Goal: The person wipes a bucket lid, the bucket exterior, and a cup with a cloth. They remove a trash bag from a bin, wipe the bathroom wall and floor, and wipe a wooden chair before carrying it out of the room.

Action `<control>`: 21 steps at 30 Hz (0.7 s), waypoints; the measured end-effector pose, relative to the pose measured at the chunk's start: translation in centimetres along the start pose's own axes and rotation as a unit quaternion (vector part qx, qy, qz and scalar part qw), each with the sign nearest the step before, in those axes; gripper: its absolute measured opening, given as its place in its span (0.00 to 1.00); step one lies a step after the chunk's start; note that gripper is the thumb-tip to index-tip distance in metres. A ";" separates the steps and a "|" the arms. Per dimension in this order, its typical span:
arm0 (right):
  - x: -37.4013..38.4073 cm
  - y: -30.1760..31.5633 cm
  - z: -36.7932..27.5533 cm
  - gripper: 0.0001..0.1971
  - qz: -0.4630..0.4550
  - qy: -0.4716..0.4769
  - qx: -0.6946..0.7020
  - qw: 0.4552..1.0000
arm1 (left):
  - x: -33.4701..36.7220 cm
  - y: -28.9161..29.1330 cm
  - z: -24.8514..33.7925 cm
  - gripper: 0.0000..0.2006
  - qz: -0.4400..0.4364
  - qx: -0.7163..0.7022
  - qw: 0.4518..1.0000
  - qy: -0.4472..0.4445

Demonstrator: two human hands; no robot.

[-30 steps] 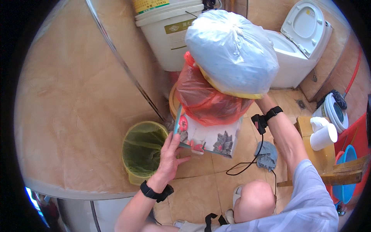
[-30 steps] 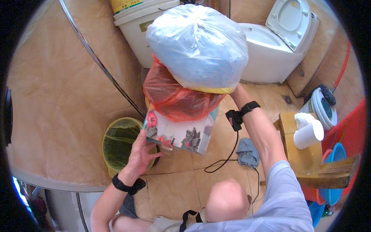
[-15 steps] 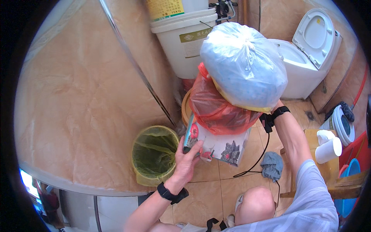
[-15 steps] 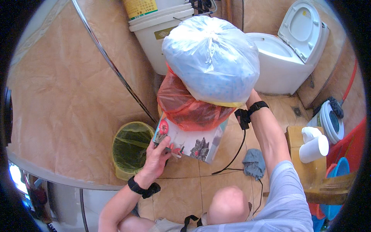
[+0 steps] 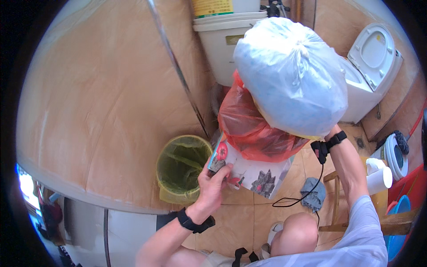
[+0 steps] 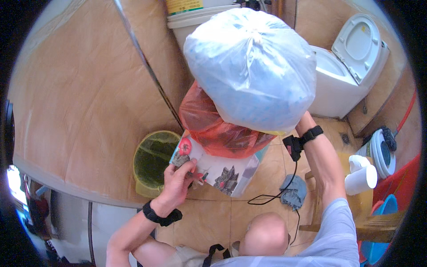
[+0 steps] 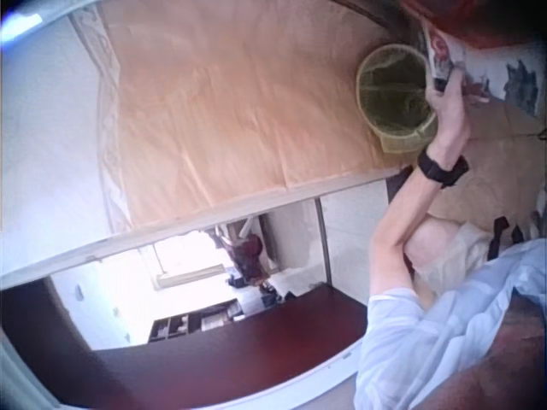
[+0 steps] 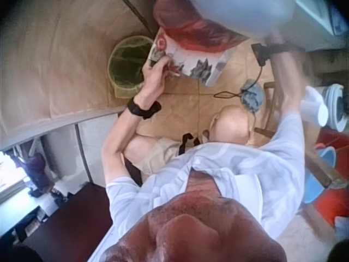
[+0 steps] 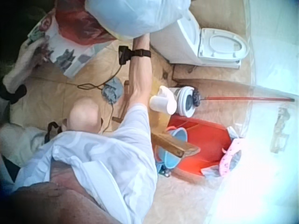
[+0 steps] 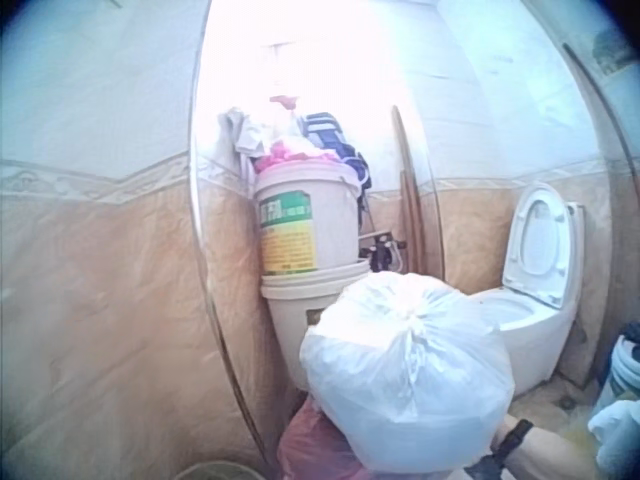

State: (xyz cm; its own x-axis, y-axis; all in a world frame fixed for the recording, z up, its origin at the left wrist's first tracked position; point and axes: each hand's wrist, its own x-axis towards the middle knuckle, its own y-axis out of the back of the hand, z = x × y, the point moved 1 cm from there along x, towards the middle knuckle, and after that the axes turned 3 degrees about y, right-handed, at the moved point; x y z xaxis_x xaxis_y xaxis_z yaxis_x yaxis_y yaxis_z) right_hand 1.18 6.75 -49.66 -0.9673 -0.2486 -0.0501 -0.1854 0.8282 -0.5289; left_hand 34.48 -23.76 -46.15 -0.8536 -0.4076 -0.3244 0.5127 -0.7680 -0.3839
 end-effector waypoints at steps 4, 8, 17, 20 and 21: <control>-0.5 -1.0 -0.8 0.31 -0.027 0.010 -0.004 1.000 | -0.4 -0.1 0.2 0.06 -0.005 -0.008 1.000 0.016; -2.4 -3.6 -2.0 0.30 -0.063 -0.004 -0.010 0.998 | -1.1 0.6 0.9 0.05 0.016 0.004 0.999 0.036; -3.8 -13.4 0.5 0.29 -0.163 -0.099 -0.020 0.981 | -6.3 4.9 9.0 0.02 0.122 0.050 0.990 0.040; -4.2 -17.2 3.5 0.29 -0.195 -0.128 -0.012 0.972 | -8.4 8.1 9.5 0.02 0.149 0.040 0.987 0.048; -4.1 -18.4 5.0 0.29 -0.204 -0.137 -0.010 0.969 | -8.8 9.2 9.3 0.02 0.166 0.025 0.985 0.038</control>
State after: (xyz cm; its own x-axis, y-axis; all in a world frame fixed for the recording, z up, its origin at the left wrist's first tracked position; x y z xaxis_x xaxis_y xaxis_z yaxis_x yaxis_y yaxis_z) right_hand 9.38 -9.97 -44.02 -0.7311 -0.6791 -0.0656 -0.5479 0.6418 -0.5366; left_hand 45.82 -31.83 -38.74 -0.6299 -0.6032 -0.4893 0.7549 -0.6237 -0.2030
